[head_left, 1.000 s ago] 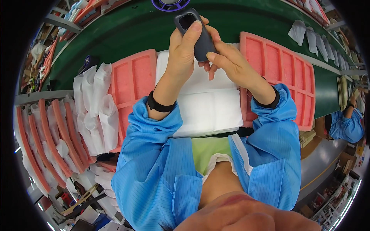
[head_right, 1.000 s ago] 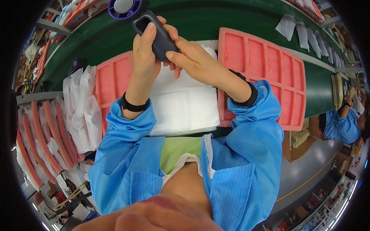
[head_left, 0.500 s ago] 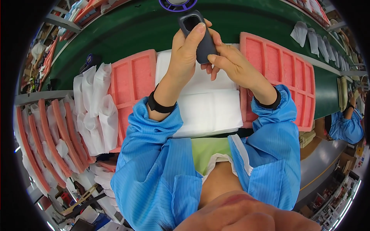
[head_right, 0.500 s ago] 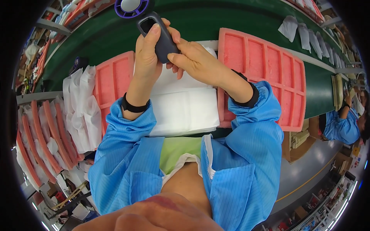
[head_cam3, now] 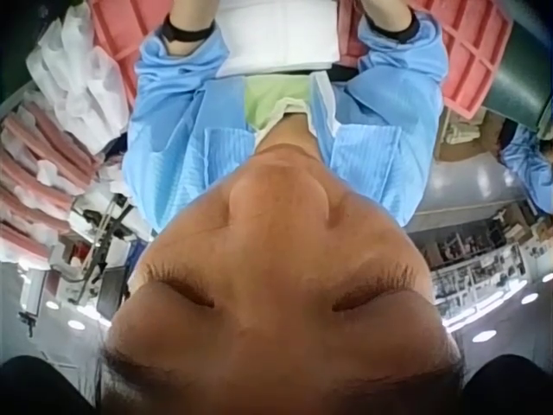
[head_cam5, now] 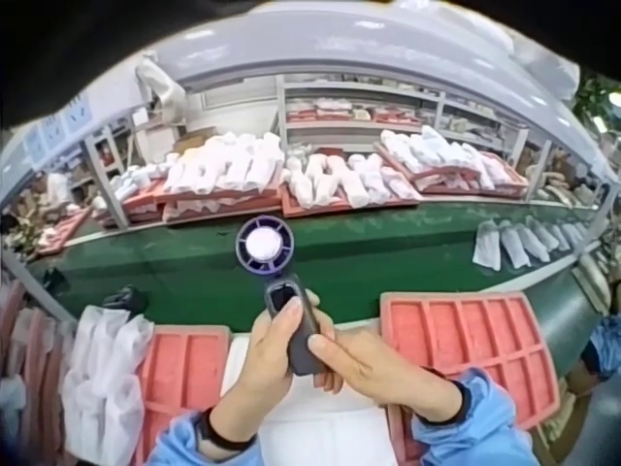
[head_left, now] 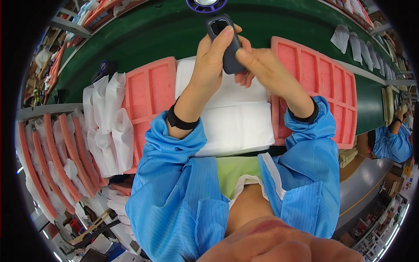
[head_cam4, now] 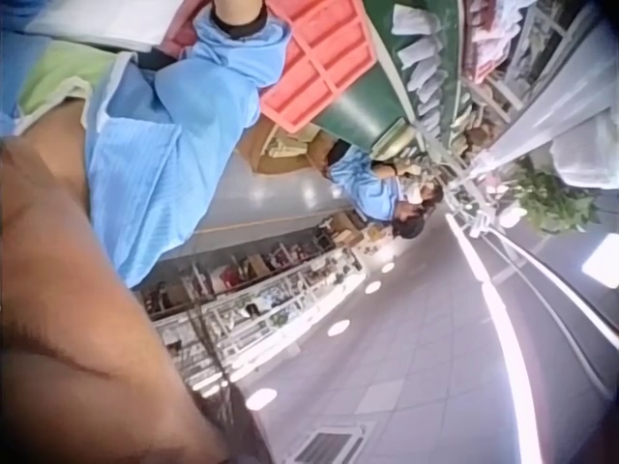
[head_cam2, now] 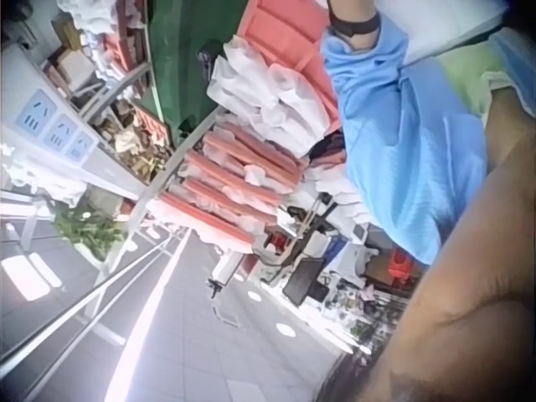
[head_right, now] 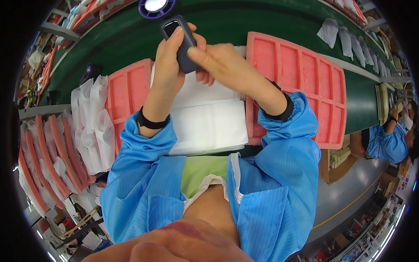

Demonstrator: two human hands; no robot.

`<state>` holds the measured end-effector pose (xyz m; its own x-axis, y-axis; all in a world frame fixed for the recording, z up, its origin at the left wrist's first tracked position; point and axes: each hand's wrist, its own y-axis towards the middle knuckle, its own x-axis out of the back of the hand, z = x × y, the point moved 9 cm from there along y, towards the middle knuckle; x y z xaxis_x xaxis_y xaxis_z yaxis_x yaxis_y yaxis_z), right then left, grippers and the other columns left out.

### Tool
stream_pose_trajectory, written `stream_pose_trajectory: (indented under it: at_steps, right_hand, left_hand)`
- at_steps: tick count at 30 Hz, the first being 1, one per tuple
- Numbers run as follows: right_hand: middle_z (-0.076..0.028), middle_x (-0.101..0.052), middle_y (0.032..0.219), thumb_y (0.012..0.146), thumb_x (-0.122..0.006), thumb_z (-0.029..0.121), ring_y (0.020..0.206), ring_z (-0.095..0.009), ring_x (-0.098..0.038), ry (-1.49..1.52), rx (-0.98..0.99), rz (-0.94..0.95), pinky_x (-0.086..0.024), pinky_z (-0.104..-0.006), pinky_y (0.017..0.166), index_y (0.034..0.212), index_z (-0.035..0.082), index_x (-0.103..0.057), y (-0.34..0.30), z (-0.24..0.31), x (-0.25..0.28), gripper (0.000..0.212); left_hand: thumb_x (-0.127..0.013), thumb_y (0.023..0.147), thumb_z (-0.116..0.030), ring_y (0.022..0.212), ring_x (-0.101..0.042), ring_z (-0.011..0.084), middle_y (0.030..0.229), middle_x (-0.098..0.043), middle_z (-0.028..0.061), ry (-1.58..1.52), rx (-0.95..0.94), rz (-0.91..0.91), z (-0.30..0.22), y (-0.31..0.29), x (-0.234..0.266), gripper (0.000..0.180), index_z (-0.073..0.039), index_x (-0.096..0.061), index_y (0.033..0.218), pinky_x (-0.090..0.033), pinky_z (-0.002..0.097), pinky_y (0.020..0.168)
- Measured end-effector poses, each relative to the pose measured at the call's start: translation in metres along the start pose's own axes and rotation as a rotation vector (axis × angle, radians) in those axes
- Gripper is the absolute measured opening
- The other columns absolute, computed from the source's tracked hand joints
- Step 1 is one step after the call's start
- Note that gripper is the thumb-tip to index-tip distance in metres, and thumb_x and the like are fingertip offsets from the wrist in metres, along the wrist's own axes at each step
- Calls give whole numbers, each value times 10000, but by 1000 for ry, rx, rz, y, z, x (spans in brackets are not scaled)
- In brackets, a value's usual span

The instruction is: The person picks up a hair dryer, pulls a white protective bag over it by hand, and sets it aside, repeating the process for several more hair dryers.

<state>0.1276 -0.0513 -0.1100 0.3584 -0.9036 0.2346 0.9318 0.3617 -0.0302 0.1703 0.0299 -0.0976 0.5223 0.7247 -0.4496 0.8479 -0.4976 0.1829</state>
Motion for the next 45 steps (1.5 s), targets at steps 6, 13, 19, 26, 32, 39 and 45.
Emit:
stream_pose_trajectory:
  at_steps: [6,13,19,26,32,39,45]
  right_hand:
    - [-132,-631,954,1015,-373,440,762,-173,-639,113,106,-214,-522,-253,659,967,-36,-622,1,15,12,539]
    - [-96,-598,977,1024,-393,378,786,-151,-619,122,185,-248,-501,-237,683,1212,-21,-522,1,14,-6,460]
    - [-87,-579,980,1017,-449,277,760,-137,-586,132,173,-222,-481,-238,680,1319,-20,-410,-2,15,-7,425]
    - [-56,-589,954,1008,-479,248,721,-120,-574,71,442,-389,-464,-228,665,1310,1,-439,-5,21,-11,393]
    - [-71,-628,860,956,-575,247,776,-129,-622,219,186,-403,-480,-237,603,1096,-1,-581,3,8,12,284]
    - [-121,-568,1182,824,-696,110,918,-179,-620,-373,238,-363,-496,-274,732,1299,45,-450,0,29,55,538]
    - [-75,-593,1022,489,-618,-53,964,-176,-583,-10,526,-358,-456,-279,873,1103,30,-525,-2,72,59,626]
  left_hand:
    - [-488,962,-451,643,-600,127,899,-628,79,-26,-16,-94,-4,2,9,436,-32,-495,1083,-491,235,520]
    - [-451,984,-414,602,-573,100,943,-613,83,101,-204,-149,-14,-7,7,386,-43,-482,1082,-449,217,425]
    - [-447,991,-334,570,-573,99,934,-626,97,85,-262,-143,-10,-23,-7,311,-38,-444,1084,-381,190,335]
    - [-448,984,-404,591,-596,129,930,-647,111,-14,-117,-146,-5,-12,5,378,-50,-447,1116,-380,212,353]
    - [-462,989,-377,590,-589,108,921,-661,114,98,-160,-50,-4,-11,-5,362,-25,-486,1072,-428,218,418]
    - [-408,974,-545,600,-603,123,812,-649,89,205,-78,70,7,11,6,550,-35,-563,1113,-474,232,524]
    - [-226,955,-650,583,-589,101,731,-630,71,236,258,351,30,-3,-10,723,-30,-572,1088,-463,218,526]
